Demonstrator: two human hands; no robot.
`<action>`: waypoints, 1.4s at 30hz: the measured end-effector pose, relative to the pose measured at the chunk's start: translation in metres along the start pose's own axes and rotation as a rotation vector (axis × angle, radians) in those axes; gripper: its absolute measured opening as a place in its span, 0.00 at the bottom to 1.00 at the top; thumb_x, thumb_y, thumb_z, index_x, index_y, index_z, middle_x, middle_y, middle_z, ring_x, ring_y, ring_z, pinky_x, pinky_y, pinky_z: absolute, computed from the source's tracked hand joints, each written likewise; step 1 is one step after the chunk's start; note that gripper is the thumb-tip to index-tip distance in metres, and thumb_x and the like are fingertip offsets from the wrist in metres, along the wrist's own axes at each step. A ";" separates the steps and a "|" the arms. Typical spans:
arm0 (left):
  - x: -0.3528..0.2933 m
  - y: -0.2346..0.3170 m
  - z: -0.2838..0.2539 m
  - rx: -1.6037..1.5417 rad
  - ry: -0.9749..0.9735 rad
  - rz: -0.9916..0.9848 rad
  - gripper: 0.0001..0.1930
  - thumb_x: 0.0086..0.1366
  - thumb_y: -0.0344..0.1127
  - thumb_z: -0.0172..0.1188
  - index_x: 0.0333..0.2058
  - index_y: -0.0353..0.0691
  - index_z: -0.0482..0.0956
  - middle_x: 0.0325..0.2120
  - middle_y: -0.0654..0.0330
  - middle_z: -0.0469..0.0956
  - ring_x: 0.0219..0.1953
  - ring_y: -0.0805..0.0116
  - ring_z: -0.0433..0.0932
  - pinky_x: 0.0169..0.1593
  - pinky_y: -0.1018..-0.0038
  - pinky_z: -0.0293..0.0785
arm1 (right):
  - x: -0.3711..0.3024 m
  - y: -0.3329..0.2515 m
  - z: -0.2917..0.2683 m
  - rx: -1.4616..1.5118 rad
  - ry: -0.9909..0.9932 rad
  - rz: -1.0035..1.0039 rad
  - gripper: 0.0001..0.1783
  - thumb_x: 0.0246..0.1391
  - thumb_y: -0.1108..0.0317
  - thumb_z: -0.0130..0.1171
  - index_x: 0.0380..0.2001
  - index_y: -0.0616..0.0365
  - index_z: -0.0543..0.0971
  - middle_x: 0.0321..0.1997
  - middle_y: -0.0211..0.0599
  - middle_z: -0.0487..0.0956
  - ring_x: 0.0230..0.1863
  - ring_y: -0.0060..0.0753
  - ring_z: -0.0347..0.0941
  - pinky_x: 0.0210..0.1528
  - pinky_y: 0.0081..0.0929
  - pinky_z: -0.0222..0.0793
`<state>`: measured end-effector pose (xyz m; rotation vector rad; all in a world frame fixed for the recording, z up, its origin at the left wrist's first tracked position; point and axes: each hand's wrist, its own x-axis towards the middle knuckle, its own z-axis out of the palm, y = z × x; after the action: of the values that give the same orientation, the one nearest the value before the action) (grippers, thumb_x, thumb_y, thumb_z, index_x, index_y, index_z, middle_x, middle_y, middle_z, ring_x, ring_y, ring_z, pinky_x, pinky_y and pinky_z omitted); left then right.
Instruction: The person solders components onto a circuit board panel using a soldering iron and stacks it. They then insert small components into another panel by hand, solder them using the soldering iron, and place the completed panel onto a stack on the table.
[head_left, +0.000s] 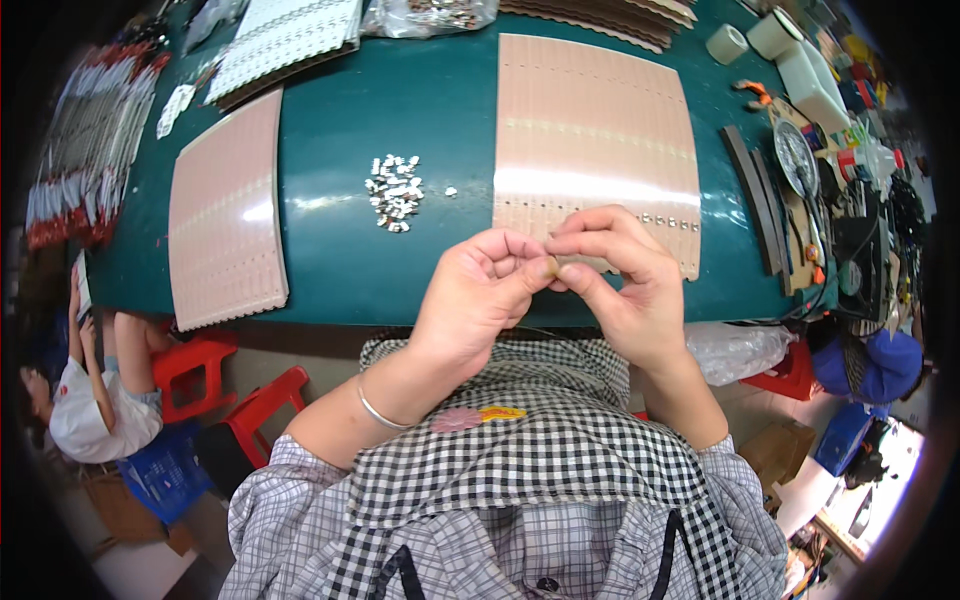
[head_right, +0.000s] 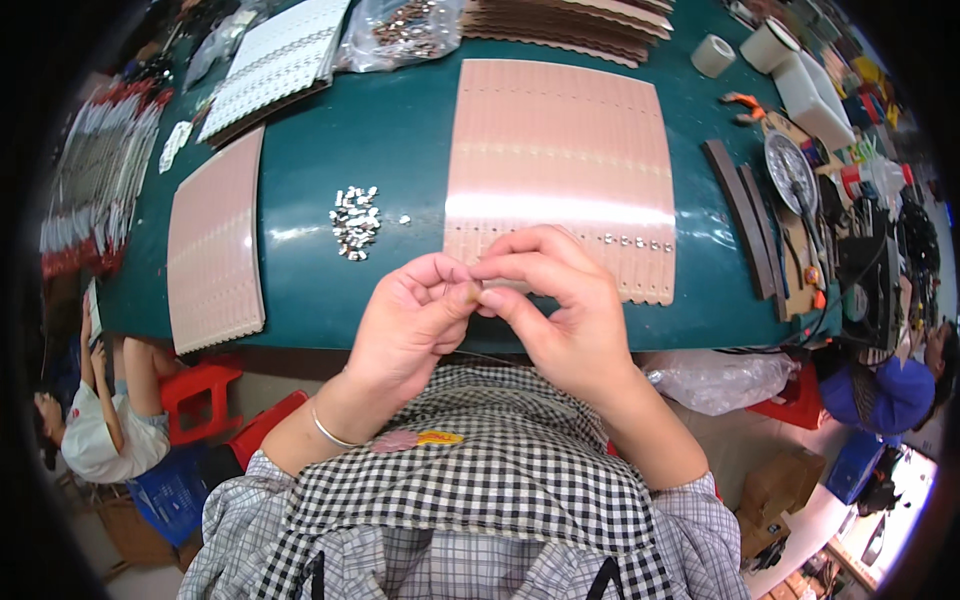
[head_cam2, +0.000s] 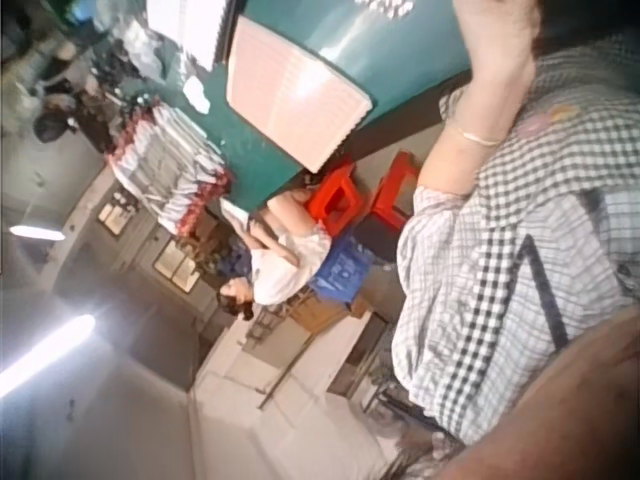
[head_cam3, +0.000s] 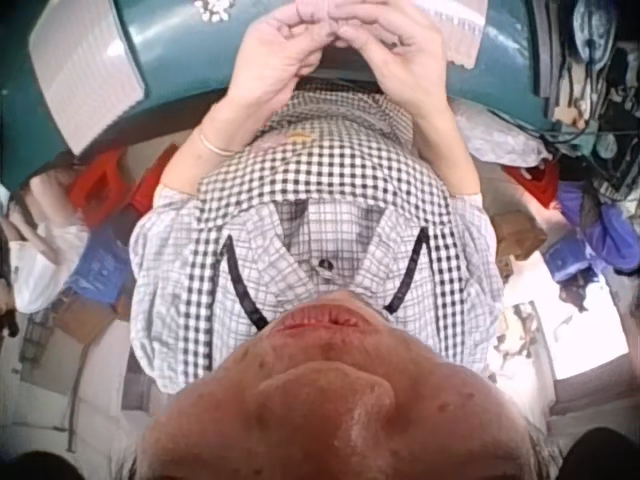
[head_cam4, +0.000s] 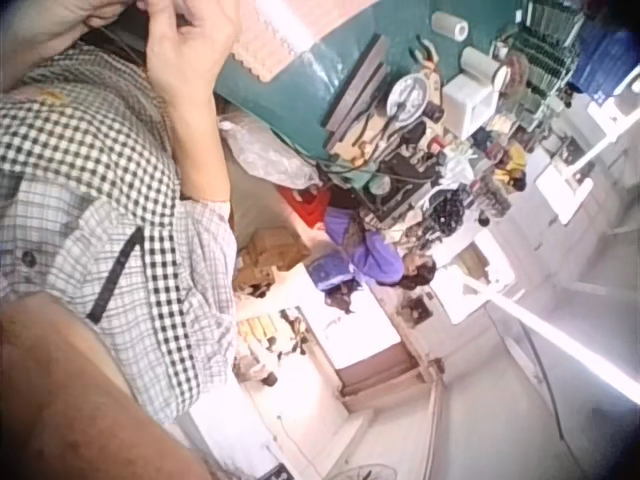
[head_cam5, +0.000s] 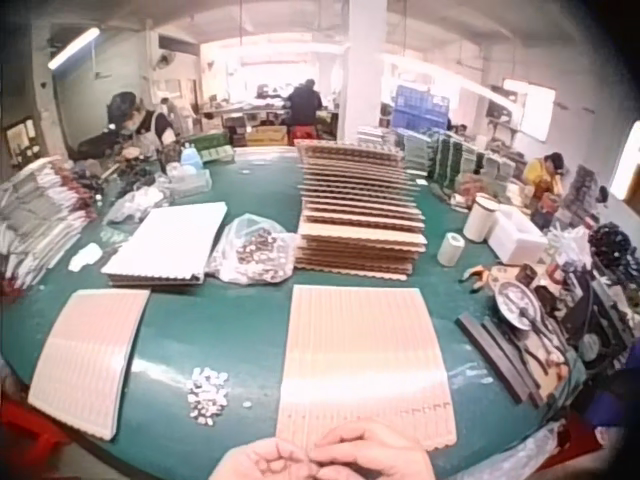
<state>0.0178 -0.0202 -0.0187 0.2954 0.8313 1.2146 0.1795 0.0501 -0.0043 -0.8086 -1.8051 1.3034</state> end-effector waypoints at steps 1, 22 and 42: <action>0.000 -0.004 0.001 0.020 0.038 0.117 0.07 0.64 0.30 0.64 0.37 0.36 0.74 0.28 0.61 0.80 0.21 0.86 0.67 0.23 0.87 0.60 | 0.000 -0.001 0.000 0.003 -0.039 0.018 0.09 0.46 0.79 0.66 0.34 0.62 0.83 0.38 0.37 0.80 0.42 0.32 0.77 0.45 0.28 0.73; 0.030 0.056 -0.054 1.698 0.451 0.658 0.08 0.53 0.23 0.66 0.34 0.34 0.83 0.29 0.57 0.78 0.26 0.66 0.75 0.32 0.73 0.71 | 0.011 0.059 -0.063 -0.725 0.253 -0.116 0.05 0.42 0.78 0.63 0.26 0.59 0.78 0.34 0.36 0.79 0.42 0.42 0.72 0.46 0.35 0.69; 0.030 0.053 -0.046 1.526 0.482 0.645 0.03 0.61 0.23 0.60 0.34 0.34 0.79 0.27 0.63 0.78 0.25 0.74 0.72 0.30 0.76 0.68 | 0.010 0.067 -0.055 -0.996 0.227 -0.276 0.07 0.37 0.73 0.68 0.23 0.55 0.79 0.31 0.28 0.78 0.41 0.38 0.72 0.47 0.34 0.64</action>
<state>-0.0488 0.0161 -0.0295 1.6351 2.1092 0.9810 0.2260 0.1036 -0.0554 -1.0894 -2.2413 0.0550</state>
